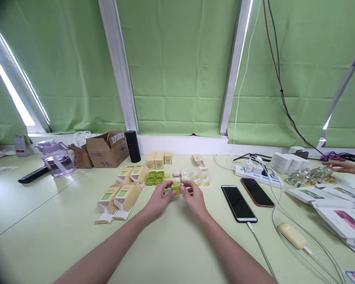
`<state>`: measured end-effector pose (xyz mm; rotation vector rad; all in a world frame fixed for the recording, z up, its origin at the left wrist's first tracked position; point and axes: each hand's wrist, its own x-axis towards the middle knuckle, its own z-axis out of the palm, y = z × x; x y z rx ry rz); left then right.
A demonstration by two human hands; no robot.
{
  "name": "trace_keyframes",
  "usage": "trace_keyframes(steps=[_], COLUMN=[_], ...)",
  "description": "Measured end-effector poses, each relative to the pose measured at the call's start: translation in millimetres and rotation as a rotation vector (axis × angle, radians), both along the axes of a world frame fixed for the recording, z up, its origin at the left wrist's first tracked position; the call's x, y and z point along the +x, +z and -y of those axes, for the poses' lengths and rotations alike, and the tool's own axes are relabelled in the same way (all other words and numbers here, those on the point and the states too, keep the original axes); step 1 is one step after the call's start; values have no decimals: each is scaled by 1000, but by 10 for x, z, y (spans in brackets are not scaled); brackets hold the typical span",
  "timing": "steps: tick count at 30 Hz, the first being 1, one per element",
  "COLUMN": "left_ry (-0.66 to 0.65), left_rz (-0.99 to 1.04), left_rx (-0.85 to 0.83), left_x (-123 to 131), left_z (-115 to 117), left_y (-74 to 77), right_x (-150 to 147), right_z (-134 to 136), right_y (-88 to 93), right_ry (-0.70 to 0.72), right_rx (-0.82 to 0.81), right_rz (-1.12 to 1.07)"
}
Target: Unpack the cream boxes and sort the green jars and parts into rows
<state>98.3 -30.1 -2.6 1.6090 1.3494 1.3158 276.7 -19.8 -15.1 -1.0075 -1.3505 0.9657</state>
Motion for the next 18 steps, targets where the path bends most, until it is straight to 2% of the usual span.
trace_keyframes(steps=[4,9,18], left_ry=[-5,19,27], left_rz=[99,113,119], left_rx=[1,20,79], left_x=[-6,39,60], left_z=[-64,-5,33], left_y=[58,117,93], right_x=[-33,-50,2], right_z=[-4,17,62], right_y=[14,60,110], right_ry=[120,252,424], right_rx=[-50,-109,-251], right_rz=[-116,-261,-519])
